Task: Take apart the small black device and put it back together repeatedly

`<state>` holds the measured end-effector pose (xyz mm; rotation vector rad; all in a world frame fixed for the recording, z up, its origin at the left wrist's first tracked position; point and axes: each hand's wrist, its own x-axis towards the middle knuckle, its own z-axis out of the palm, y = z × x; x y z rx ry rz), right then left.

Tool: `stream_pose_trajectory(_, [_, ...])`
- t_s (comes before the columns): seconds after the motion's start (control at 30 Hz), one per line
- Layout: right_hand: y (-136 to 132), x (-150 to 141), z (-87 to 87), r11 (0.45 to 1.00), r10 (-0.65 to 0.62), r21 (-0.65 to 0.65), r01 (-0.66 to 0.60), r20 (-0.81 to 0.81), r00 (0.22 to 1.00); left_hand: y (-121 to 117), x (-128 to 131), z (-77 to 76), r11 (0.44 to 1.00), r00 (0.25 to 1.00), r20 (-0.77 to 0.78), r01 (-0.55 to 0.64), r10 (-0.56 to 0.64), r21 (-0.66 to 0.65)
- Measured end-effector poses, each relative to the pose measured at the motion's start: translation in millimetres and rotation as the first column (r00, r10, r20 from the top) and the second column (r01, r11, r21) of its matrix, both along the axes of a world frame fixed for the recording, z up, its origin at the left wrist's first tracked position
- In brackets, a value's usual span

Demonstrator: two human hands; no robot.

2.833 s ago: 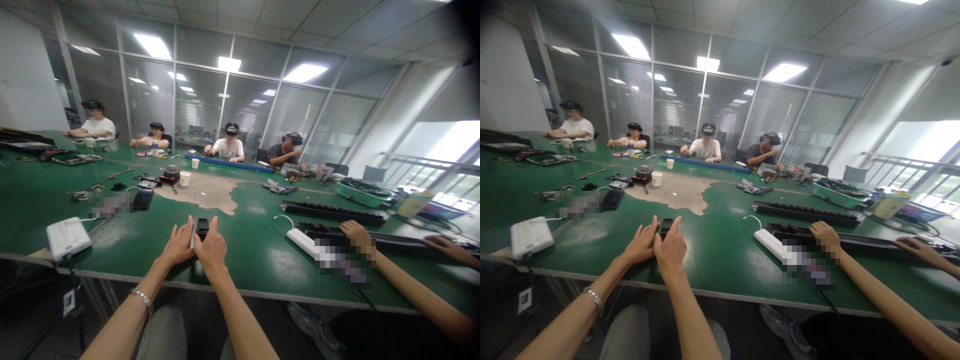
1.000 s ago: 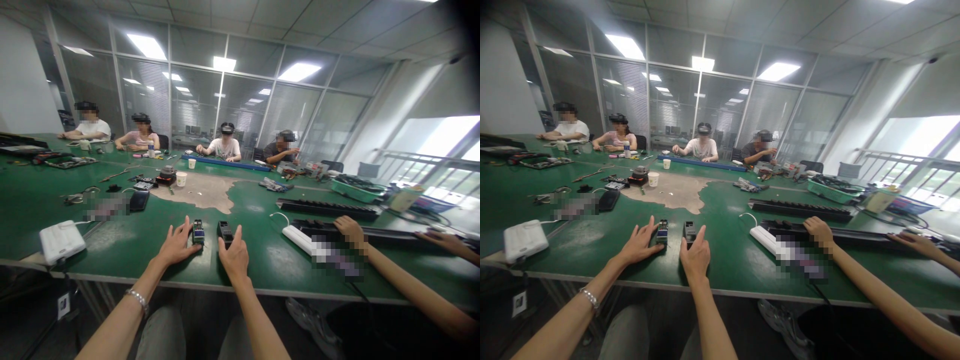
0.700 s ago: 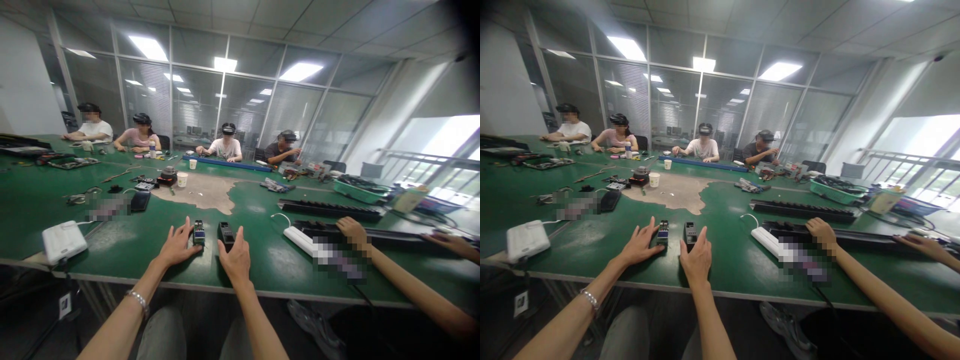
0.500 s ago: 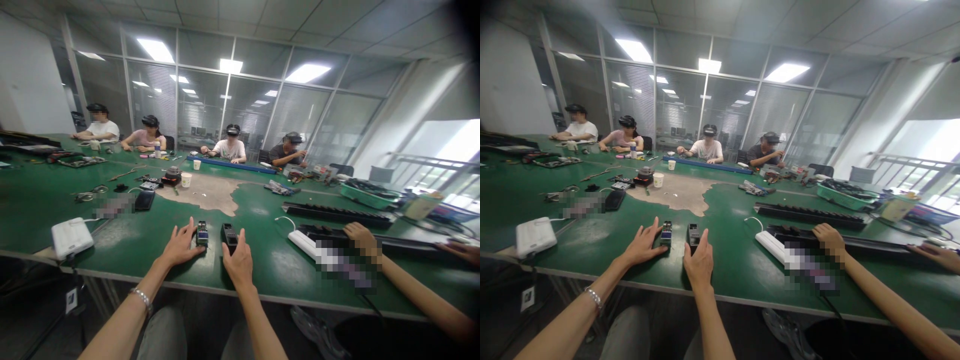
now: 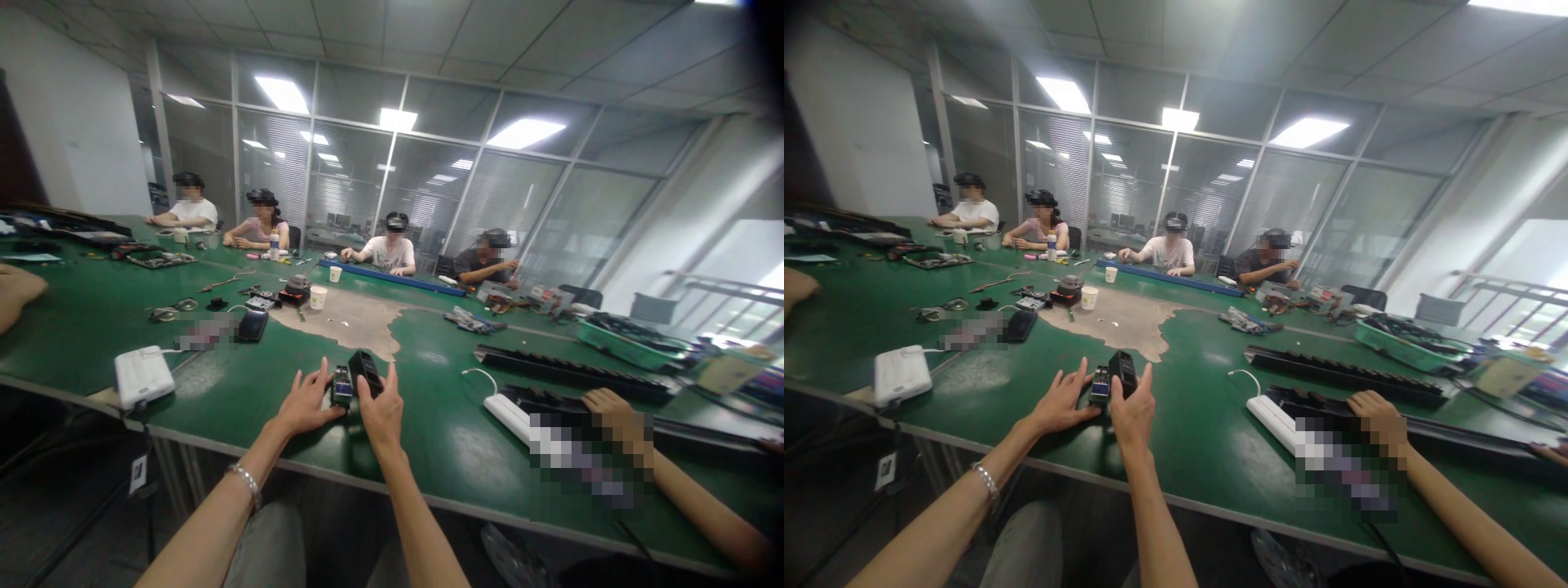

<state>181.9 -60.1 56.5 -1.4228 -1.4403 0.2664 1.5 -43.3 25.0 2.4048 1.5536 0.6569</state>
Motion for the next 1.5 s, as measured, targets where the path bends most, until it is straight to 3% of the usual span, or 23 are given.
stream_pose_trajectory(0.23, [12,-30,10.7,0.997,-0.025,-0.074,0.037,0.159,0.987,2,-1,-3.0,1.0,1.0,0.02,0.002,-0.002,0.021])
stream_pose_trajectory(0.53, [-1,-49,24.1,0.99,-0.041,-0.111,0.091,0.388,0.921,3,-3,-5.0,0.999,1.0,-0.008,-0.006,0.007,0.041])
stream_pose_trajectory(0.7, [-8,-51,19.3,0.984,-0.018,-0.156,0.089,0.409,0.912,0,-2,-0.6,1.0,1.0,0.007,0.001,-0.001,0.009])
stream_pose_trajectory(1.0, [-16,-48,-13.3,0.983,0.025,-0.177,0.051,0.403,0.915,0,0,-2.6,0.999,0.999,-0.004,-0.054,0.054,-0.006])
stream_pose_trajectory(1.13, [-12,-50,-9.9,0.991,-0.016,-0.115,0.065,0.381,0.924,1,-2,-3.2,0.999,0.999,-0.002,-0.035,0.035,-0.008])
stream_pose_trajectory(1.33, [-8,-53,-4.1,0.972,-0.029,-0.203,0.121,0.408,0.913,-1,-1,-0.4,1.0,1.0,0.011,-0.021,0.021,0.003])
stream_pose_trajectory(1.5, [-11,-52,-1.8,0.974,-0.022,-0.196,0.115,0.423,0.906,-2,0,2.4,1.0,1.0,0.014,-0.017,0.017,-0.003])
